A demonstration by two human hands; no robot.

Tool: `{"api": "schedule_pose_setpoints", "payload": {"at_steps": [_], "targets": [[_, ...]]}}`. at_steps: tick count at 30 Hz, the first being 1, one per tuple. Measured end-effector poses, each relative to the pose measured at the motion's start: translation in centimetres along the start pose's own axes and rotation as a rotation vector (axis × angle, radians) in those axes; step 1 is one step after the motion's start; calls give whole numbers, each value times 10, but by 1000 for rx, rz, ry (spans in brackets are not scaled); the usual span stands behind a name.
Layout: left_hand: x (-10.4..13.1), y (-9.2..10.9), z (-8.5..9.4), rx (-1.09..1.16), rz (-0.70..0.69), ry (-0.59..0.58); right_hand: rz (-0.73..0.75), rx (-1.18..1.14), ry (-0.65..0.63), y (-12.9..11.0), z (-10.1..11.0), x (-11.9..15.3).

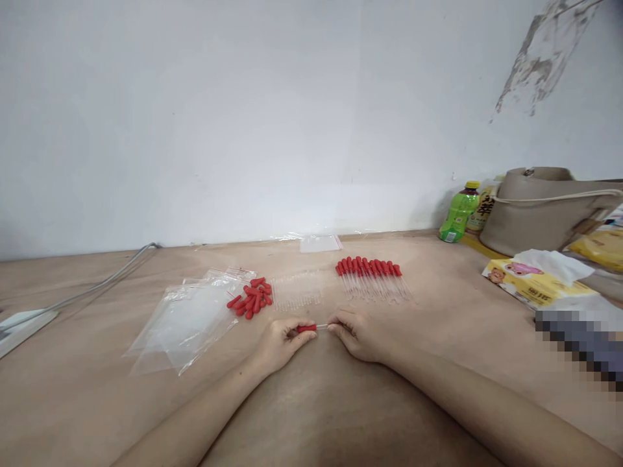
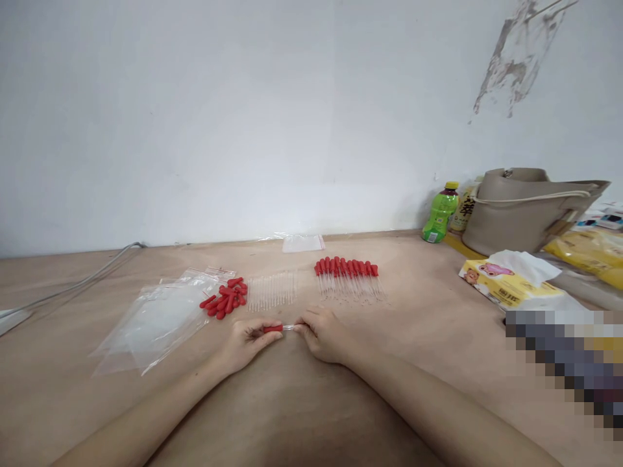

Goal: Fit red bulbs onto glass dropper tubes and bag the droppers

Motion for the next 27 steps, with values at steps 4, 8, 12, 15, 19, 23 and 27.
{"api": "schedule_pose_setpoints", "payload": {"at_steps": [4, 8, 12, 15, 19, 23, 27], "targets": [[-1, -3, 2, -22, -38, -2, -7, 7, -33, -2, 4, -1], [0, -5, 3, -68, -80, -10, 16, 13, -55, 1, 7, 0], [1, -7, 3, -80, -91, -4, 14, 19, -81, 3, 7, 0], [1, -9, 3, -79, -88, -5, 0, 40, -104, 3, 7, -1], [2, -10, 3, -74, -91, -1, -1, 51, -113, 4, 4, 1], [2, -8, 3, -80, -128, -10, 47, 100, -131, 3, 5, 0], [2, -7, 4, -78, -149, 26, 136, 231, -147, -4, 14, -5]]}}
Point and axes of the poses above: each hand's wrist, its own x-axis away from the middle knuckle, its own z-axis out of the back of the hand, y = z × x, the point moved 1 cm from there along -x, towards the middle knuckle, and after that the axes turned 13 degrees about y, right-handed, at the moved point
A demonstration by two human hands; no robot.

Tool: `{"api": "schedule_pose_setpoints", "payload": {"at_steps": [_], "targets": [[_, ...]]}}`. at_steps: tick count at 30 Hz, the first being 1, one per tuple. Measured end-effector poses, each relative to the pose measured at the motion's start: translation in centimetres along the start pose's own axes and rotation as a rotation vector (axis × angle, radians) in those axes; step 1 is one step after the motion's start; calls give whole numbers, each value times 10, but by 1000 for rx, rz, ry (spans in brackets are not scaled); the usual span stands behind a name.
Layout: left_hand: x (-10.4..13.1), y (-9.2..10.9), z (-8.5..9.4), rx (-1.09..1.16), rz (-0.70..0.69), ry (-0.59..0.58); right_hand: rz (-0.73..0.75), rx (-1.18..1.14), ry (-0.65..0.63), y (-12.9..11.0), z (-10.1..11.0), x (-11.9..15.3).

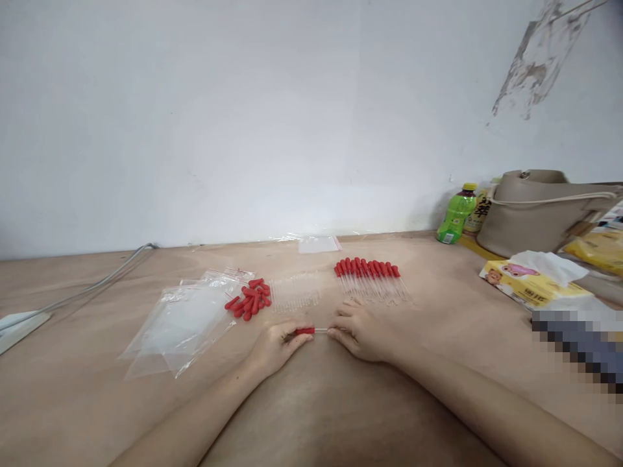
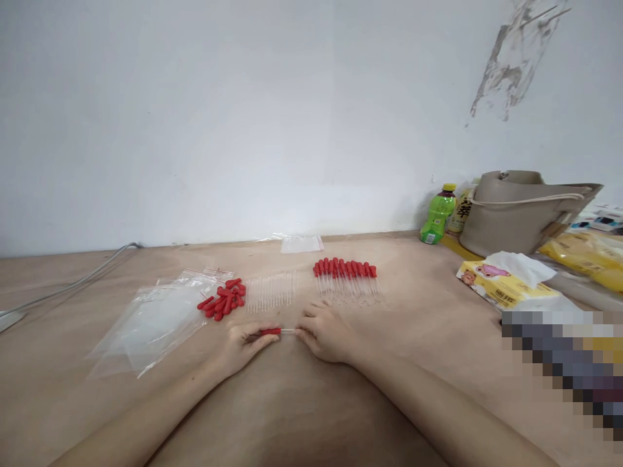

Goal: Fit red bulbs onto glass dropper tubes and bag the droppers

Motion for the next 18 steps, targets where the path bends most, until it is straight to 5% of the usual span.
{"api": "schedule_pose_setpoints", "payload": {"at_steps": [4, 11, 18], "targets": [[-3, -1, 2, -14, 9, 89, -88, 45, -4, 7, 8, -6], [-7, 8, 5, -132, -81, -22, -687, 213, 121, 45, -7, -39], [-6, 10, 7, -147, -60, -64, -742, 439, 68, 47, -27, -62]]}}
Point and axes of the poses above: each hand's wrist, its own x-axis away from the middle knuckle, its own z-axis out of the back of the hand, y = z × x, the point moved 1 cm from there along -x, towards the middle knuckle, and after that the axes turned 13 degrees about y, right-handed, at the moved point
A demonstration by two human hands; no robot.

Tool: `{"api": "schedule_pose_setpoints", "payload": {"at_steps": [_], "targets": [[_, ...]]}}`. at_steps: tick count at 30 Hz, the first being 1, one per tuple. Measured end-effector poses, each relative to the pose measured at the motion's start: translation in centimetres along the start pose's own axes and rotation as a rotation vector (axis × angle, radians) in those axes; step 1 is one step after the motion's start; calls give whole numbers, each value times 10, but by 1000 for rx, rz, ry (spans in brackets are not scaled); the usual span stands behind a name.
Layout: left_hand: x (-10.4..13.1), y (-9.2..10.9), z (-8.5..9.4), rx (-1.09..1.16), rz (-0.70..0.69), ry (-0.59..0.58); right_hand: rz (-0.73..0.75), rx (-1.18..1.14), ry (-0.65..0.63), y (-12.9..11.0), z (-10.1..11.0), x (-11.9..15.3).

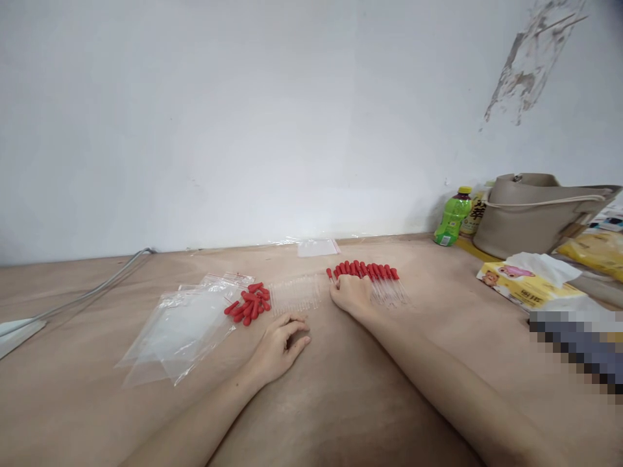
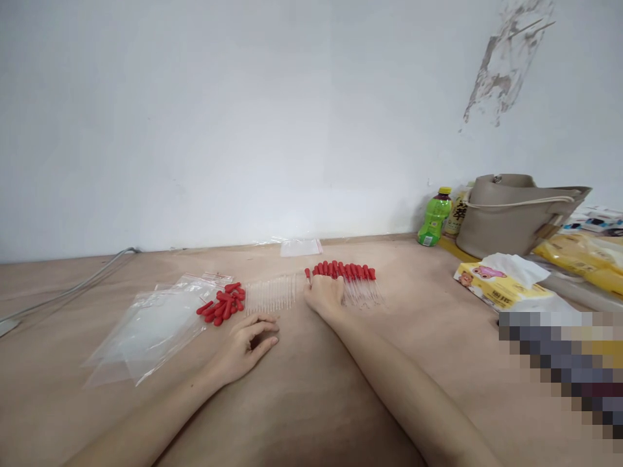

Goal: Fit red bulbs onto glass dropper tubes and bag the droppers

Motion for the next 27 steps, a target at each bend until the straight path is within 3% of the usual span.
{"api": "schedule_pose_setpoints", "payload": {"at_steps": [14, 20, 27], "targets": [[-1, 1, 0, -8, -12, 2, -9, 68, -9, -1, -6, -1], [0, 0, 0, -3, -14, -2, 27, 29, -23, -20, -5, -2], [-1, 1, 1, 10, -10, -6, -10, 30, -127, -40, -14, -14]]}}
Point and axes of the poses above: each hand's wrist, its own x-axis away from the middle knuckle, its own z-axis out of the back of the hand, y = z × x, the point moved 1 cm from there along -x, towards the middle knuckle, and after that the axes turned 13 degrees about y, right-handed, at the moved point
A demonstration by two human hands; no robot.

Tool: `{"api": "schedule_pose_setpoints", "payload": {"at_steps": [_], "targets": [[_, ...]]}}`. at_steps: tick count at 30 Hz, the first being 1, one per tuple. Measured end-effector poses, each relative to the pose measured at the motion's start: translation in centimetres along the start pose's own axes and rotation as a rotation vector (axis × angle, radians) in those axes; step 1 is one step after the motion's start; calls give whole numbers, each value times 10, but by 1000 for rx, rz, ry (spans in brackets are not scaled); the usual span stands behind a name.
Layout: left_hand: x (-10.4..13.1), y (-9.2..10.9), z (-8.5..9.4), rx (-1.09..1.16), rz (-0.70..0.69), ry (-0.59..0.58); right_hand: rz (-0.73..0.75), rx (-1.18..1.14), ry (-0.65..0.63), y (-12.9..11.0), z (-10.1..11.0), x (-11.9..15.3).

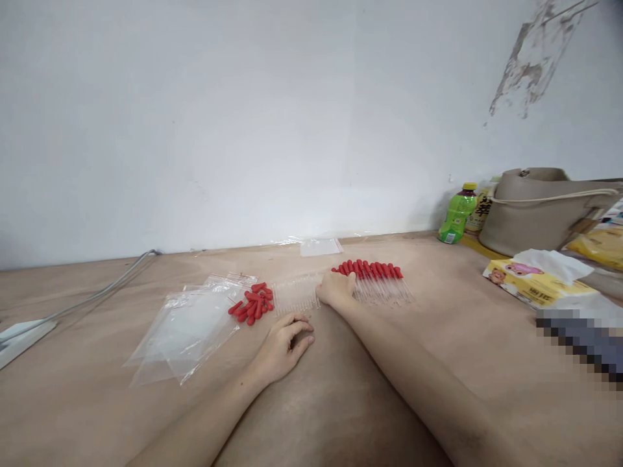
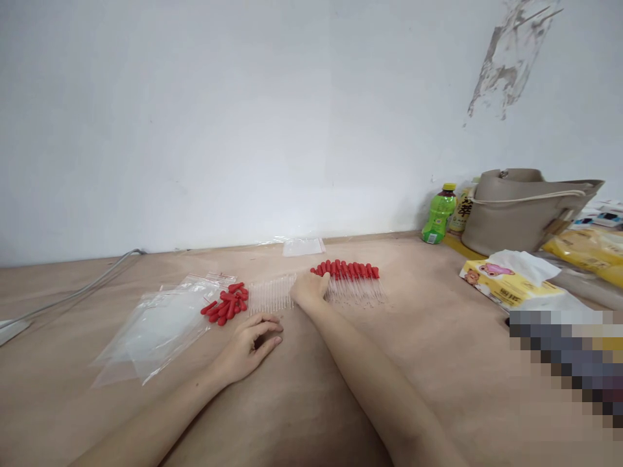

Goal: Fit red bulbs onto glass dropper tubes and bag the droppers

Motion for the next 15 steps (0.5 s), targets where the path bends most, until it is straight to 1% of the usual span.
{"api": "schedule_pose_setpoints", "payload": {"at_steps": [3, 5, 6, 8, 9, 11, 12, 13, 14, 15], "targets": [[1, 2, -2, 2, -10, -10, 12, 0, -39, -4, -1, -4], [3, 4, -3, -11, -37, 4, 32, -5, -44, -5, 2, -3], [3, 5, -3, -31, -53, 31, 45, -9, -35, -4, 4, -1], [0, 5, 3, -104, -77, 142, 77, -18, 8, 0, 9, 7], [-3, 3, 9, -155, -74, 215, 92, -22, 35, 4, 13, 12], [-14, -7, 27, -274, -26, 353, 132, -38, 96, 16, 19, 25], [-22, -15, 37, -333, 33, 376, 163, -54, 121, 24, 22, 32], [-31, -25, 48, -403, 105, 376, 225, -97, 174, 32, 23, 39], [-39, -36, 58, -465, 163, 334, 293, -149, 215, 41, 24, 46], [-48, -47, 66, -484, 181, 301, 352, -209, 255, 49, 24, 53]]}}
Point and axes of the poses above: each hand's wrist, its own x-axis away from the middle knuckle, its own z-axis out of the back of the hand, y = z × x, the point moved 1 cm from there along -x, towards the middle knuckle, and after that the axes turned 13 degrees about y, right-handed, at the moved point
